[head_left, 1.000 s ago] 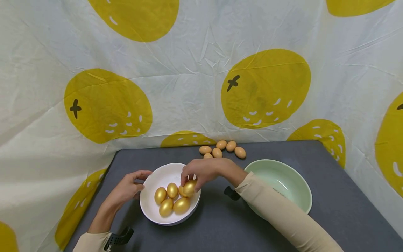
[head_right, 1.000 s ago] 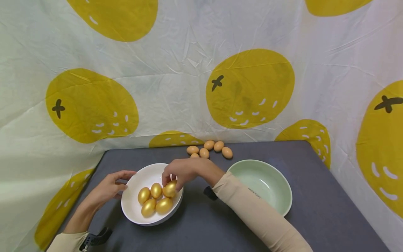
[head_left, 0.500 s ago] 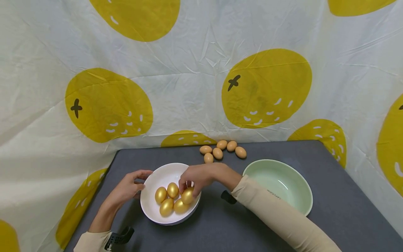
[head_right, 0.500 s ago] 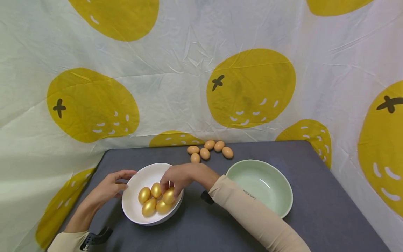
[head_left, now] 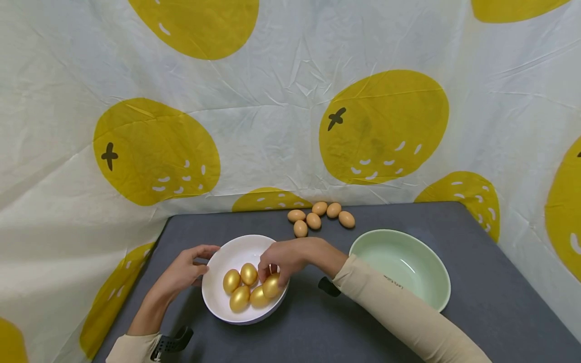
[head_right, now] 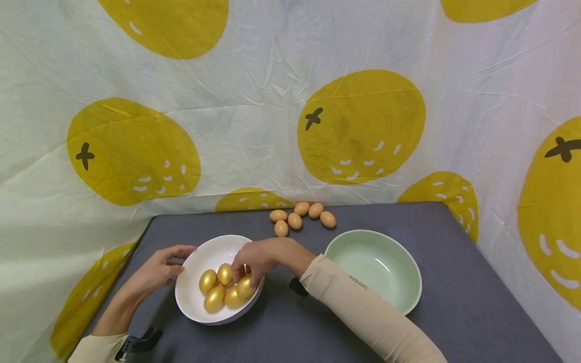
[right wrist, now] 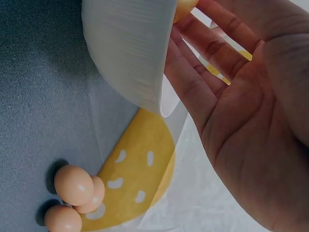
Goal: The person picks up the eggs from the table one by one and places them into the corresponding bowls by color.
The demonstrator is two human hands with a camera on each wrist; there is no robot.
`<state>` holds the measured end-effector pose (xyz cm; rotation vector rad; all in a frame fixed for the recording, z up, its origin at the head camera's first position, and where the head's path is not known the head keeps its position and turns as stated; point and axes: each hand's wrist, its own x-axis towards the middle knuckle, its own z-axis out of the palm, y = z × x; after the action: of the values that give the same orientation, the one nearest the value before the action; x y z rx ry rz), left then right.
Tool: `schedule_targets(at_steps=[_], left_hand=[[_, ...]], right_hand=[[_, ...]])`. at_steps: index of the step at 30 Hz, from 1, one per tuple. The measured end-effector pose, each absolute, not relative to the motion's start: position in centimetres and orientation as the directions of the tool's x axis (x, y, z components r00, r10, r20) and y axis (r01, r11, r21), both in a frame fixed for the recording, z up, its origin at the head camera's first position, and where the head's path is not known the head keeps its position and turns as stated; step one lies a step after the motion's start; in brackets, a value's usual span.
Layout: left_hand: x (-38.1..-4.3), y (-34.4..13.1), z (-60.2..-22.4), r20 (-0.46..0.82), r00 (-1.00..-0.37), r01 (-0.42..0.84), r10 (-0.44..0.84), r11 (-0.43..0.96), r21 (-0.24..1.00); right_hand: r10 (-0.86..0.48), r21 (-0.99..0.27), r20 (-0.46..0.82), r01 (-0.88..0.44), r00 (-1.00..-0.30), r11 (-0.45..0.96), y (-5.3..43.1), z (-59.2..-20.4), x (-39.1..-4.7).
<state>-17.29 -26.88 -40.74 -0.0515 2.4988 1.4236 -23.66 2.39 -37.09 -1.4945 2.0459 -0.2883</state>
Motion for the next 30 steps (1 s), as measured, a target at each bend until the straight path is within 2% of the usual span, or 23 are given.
schedule_targets(at_steps=[9, 15, 23, 30], left_hand=[[-17.1, -26.9, -40.9, -0.241, -0.965, -0.156, 0.099, 0.521, 0.839], [-17.1, -26.8, -40.8, -0.244, -0.965, -0.159, 0.099, 0.518, 0.841], [-17.2, -26.8, -40.7, -0.245, -0.964, -0.159, 0.100, 0.522, 0.838], [-17.6, -27.0, -40.5, -0.240, -0.963, -0.137, 0.124, 0.541, 0.830]], right_hand=[[-0.916, -0.498, -0.340, -0.785, -0.214, 0.369, 2.6, -37.0, -23.4], [-0.931, -0.499, -0.282, -0.793, -0.232, 0.349, 3.2, -36.4, -23.4], [-0.939, -0.568, -0.197, -0.747, -0.283, 0.345, 4.8, -35.1, -23.5], [-0.907, -0.598, -0.187, -0.689, -0.377, 0.410, 7.1, -33.7, -23.4]])
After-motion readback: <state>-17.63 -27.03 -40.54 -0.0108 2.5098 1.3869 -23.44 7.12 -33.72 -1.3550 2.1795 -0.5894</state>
